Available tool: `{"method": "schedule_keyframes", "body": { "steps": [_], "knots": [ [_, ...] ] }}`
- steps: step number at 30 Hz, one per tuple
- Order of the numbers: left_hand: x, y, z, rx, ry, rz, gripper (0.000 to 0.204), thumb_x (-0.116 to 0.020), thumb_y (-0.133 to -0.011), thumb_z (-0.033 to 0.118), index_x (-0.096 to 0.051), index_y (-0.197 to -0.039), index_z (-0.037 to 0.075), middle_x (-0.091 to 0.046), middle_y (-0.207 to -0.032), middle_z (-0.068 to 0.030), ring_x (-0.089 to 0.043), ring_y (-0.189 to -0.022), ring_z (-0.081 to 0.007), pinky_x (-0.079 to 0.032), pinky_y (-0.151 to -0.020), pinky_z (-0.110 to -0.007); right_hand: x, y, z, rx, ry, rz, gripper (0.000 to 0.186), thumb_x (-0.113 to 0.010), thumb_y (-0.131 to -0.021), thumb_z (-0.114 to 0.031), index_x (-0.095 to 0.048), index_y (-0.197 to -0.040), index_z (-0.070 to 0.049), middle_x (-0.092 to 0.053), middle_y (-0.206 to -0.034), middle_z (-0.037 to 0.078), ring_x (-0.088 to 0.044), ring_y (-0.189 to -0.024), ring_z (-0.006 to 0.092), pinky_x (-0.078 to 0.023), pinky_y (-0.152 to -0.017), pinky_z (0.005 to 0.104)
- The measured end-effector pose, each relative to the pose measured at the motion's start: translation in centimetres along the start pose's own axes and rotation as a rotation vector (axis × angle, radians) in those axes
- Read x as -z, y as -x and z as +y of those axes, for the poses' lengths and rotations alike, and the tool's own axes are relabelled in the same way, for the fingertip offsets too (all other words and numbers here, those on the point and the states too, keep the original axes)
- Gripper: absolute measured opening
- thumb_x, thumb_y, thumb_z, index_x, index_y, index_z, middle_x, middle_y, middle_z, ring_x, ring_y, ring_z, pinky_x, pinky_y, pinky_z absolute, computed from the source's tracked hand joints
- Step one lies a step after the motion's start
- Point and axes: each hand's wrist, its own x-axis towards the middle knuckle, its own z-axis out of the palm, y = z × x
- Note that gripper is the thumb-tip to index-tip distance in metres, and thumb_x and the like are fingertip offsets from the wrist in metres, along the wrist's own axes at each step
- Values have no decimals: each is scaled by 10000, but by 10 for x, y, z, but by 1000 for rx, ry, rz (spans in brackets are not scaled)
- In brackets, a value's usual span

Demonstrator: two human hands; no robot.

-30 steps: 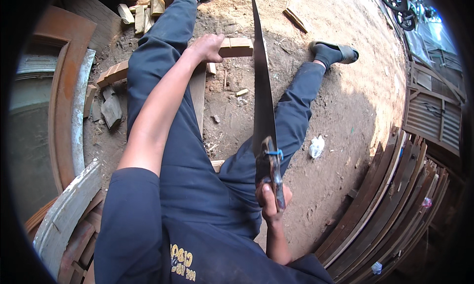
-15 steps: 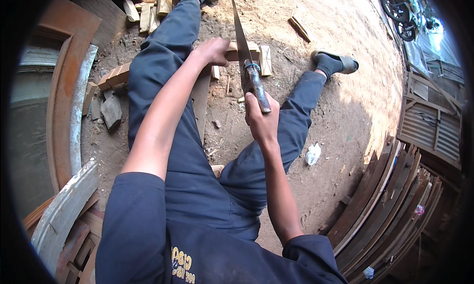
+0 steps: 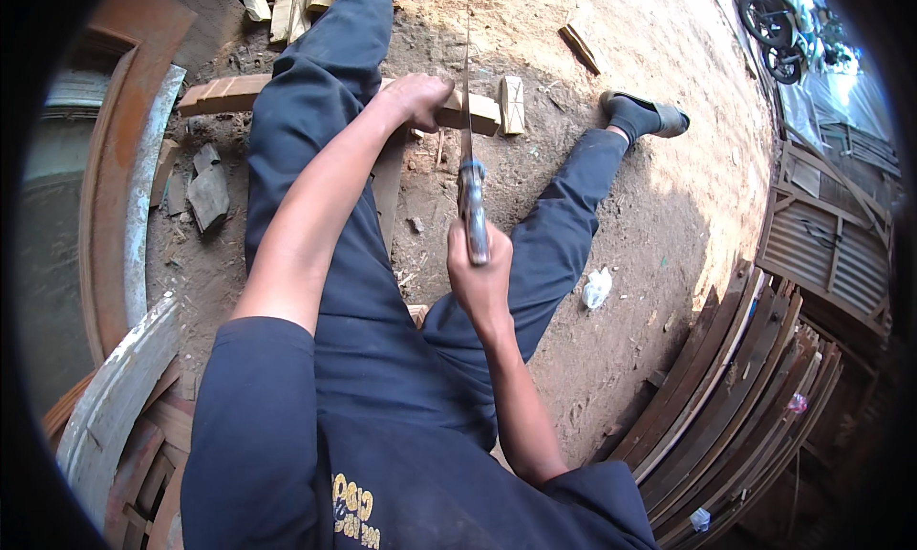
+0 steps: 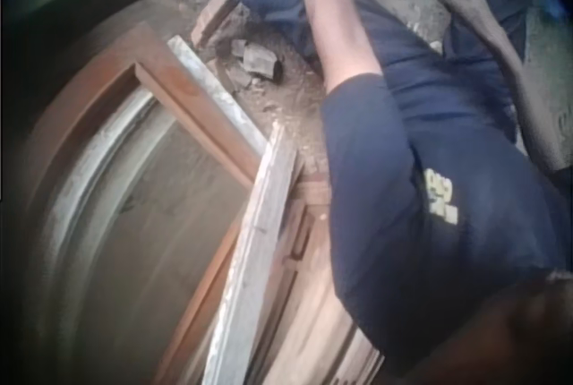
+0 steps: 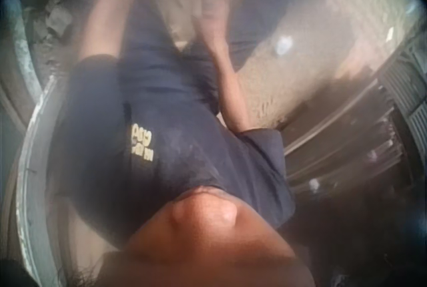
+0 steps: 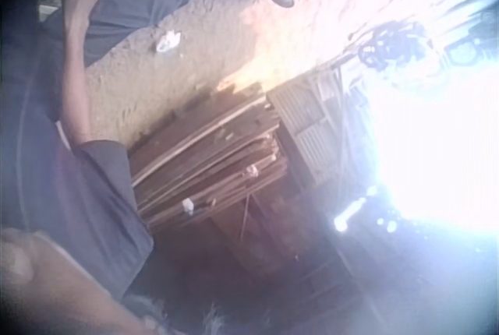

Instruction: The person sits on the ground and uses a hand saw to cut a small piece of wood held between their legs. They repeatedly saw through the wood, adjusting their grip and the wood's position as needed.

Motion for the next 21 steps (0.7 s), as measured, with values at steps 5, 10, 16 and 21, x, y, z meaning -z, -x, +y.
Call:
{"method": "schedule_keyframes", "body": {
  "steps": [5,10,16,21],
  "knots": [
    [7,-12,-2,94,88,181,539,-754,-650,246,-459,-1000,-38,-612,-952,-225,-614,-932,-366,-511,-821,-426,60,138,-9,-291,-52,24,143,-576,-853,-33,-546,-722,14,-474,-519,14,-432,-483,52,-349,-438,261],
    [-6,-1,-13,44,65,260,504,-751,-632,202,-462,-988,-7,-605,-954,-235,-597,-955,-386,-492,-836,-436,109,197,-8,-247,-33,27,143,-596,-814,-85,-570,-707,6,-533,-546,47,-494,-464,121,-384,-467,276],
    [1,-2,10,79,27,260,520,-745,-634,185,-468,-1042,21,-593,-999,-196,-573,-1011,-357,-466,-894,-417,92,102,-26,-186,-186,77,188,-567,-875,-95,-548,-721,10,-483,-531,16,-455,-472,70,-357,-439,269],
    [-7,5,1,98,-21,256,529,-738,-638,166,-464,-1066,20,-570,-1068,-179,-543,-1068,-328,-438,-933,-406,35,2,-10,69,-110,49,194,-578,-874,-112,-550,-734,18,-492,-567,29,-435,-512,80,-356,-474,278]
  ]
}}
